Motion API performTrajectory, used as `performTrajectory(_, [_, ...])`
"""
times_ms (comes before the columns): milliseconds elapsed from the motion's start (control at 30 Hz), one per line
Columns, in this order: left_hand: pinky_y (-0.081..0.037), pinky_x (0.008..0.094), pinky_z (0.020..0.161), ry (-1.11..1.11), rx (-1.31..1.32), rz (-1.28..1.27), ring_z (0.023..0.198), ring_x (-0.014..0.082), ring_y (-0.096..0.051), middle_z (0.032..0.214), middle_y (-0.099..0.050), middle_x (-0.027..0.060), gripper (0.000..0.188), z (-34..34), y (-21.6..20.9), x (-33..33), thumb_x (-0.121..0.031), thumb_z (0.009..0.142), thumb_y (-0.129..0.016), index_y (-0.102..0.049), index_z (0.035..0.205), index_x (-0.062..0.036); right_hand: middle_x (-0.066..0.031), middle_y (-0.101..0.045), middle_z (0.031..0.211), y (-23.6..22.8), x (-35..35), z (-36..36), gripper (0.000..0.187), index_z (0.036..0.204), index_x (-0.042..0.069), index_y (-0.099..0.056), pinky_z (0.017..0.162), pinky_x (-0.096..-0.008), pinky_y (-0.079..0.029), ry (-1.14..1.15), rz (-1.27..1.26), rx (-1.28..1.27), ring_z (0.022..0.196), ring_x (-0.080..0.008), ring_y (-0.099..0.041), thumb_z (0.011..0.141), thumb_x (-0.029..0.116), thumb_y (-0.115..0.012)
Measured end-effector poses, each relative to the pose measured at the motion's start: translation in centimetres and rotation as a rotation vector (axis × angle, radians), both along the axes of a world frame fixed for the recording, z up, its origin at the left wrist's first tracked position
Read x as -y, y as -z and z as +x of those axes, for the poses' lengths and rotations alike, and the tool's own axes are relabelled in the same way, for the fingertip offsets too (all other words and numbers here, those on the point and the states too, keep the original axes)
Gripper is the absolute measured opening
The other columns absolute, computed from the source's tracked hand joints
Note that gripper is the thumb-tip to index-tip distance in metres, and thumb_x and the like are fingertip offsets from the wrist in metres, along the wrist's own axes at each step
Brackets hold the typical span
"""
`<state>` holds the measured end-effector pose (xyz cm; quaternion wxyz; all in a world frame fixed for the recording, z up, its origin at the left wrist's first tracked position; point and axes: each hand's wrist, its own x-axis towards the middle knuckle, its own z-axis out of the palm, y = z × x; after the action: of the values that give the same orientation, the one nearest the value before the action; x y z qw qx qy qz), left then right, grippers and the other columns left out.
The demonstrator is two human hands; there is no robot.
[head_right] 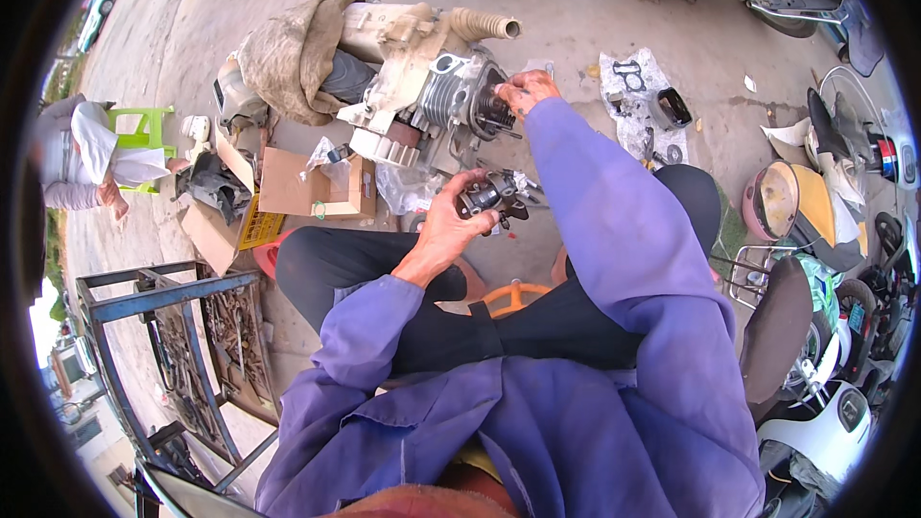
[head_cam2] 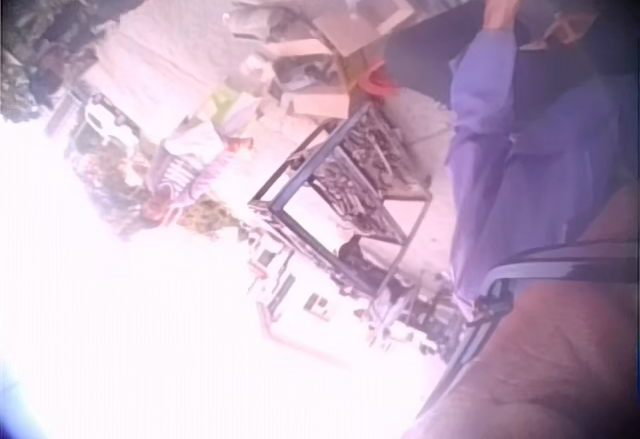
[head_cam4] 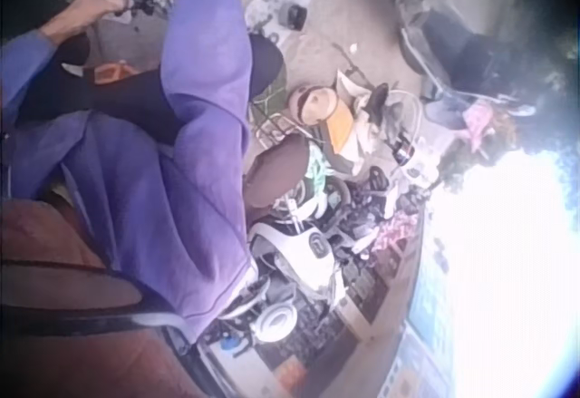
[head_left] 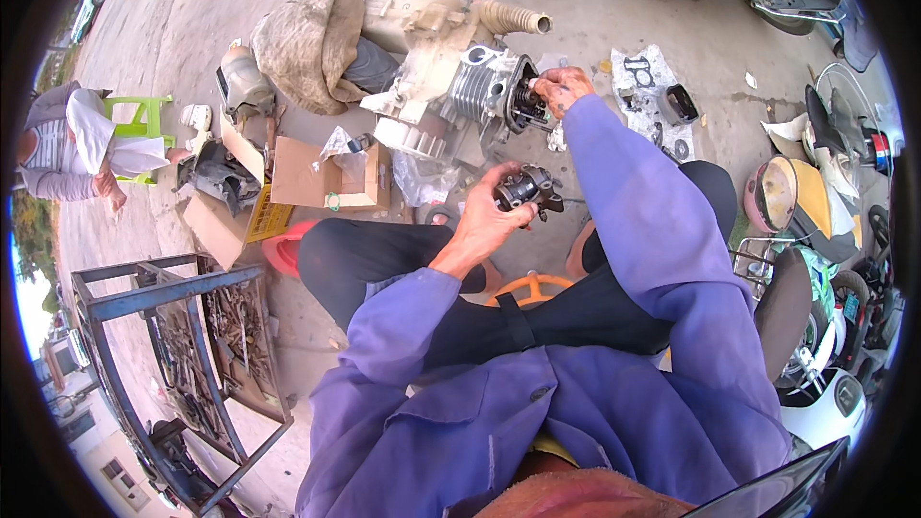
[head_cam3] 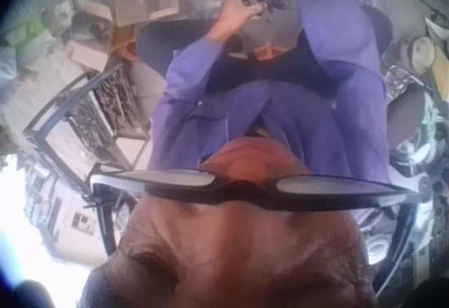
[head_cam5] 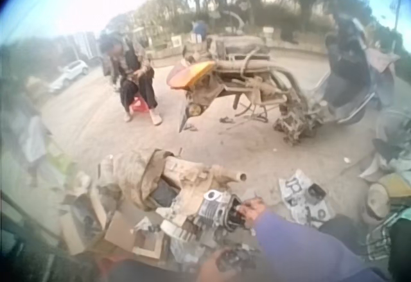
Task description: The person sits on a low stool and assembles a small engine component, likely a cylinder head, using a wrench and pliers. They tighten bolts and adjust parts by hand, occasionally picking up tools from the ground.
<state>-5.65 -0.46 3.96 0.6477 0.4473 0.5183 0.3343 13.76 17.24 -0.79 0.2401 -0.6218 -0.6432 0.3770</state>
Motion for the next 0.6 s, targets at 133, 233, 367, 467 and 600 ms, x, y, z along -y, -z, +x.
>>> performTrajectory(133, [-0.058, 0.0312, 0.081, 0.010, -0.033, 0.035, 0.102, 0.0204, -0.066, 0.124, -0.063, 0.0169, 0.067, 0.2, 0.8, 0.0, -0.005, 0.079, -0.076, -0.049, 0.139, 0.0047, -0.0149, -0.064, 0.071, 0.8, -0.3, 0.1, 0.034, 0.089, 0.001, -0.075, 0.064, -0.0359, -0.048, -0.070, 0.144, 0.050, 0.063, -0.0229, -0.060, 0.086, 0.034, -0.068])
performTrajectory(233, [-0.057, 0.0312, 0.083, 0.021, -0.029, 0.064, 0.102, 0.0205, -0.066, 0.122, -0.064, 0.0167, 0.068, 0.3, 2.1, -0.1, -0.008, 0.078, -0.077, -0.050, 0.139, 0.0042, -0.0143, -0.067, 0.074, 1.2, -1.1, 0.1, 0.032, 0.091, 0.003, -0.076, 0.065, -0.0351, -0.051, -0.082, 0.057, -0.018, 0.067, -0.0238, -0.063, 0.085, 0.033, -0.069])
performTrajectory(367, [-0.054, 0.0323, 0.089, 0.033, -0.068, 0.024, 0.106, 0.0221, -0.065, 0.121, -0.065, 0.0170, 0.069, 0.9, 1.8, -0.8, -0.014, 0.077, -0.078, -0.051, 0.138, 0.0038, -0.0119, -0.067, 0.069, -1.0, -1.5, 0.0, 0.033, 0.091, -0.001, -0.075, 0.057, -0.0323, -0.051, 0.019, -0.363, -0.329, 0.058, -0.0197, -0.062, 0.086, 0.031, -0.070])
performTrajectory(467, [-0.053, 0.0327, 0.091, 0.028, -0.106, 0.043, 0.106, 0.0226, -0.065, 0.121, -0.065, 0.0173, 0.069, 0.8, 1.7, -0.5, -0.013, 0.077, -0.078, -0.051, 0.138, 0.0038, -0.0088, -0.064, 0.063, -1.9, -0.1, 0.4, 0.034, 0.088, -0.004, -0.074, 0.050, -0.0282, -0.047, 0.028, -0.208, -0.301, 0.050, -0.0144, -0.057, 0.089, 0.030, -0.069])
performTrajectory(600, [-0.054, 0.0322, 0.089, 0.027, -0.107, 0.056, 0.105, 0.0224, -0.066, 0.122, -0.065, 0.0178, 0.070, 1.1, 1.2, -0.3, -0.013, 0.077, -0.079, -0.051, 0.138, 0.0041, -0.0128, -0.070, 0.080, -3.0, 2.1, 2.9, 0.030, 0.097, -0.001, -0.073, 0.066, -0.0359, -0.054, -0.036, -0.019, -0.158, 0.064, -0.0230, -0.065, 0.087, 0.026, -0.068])
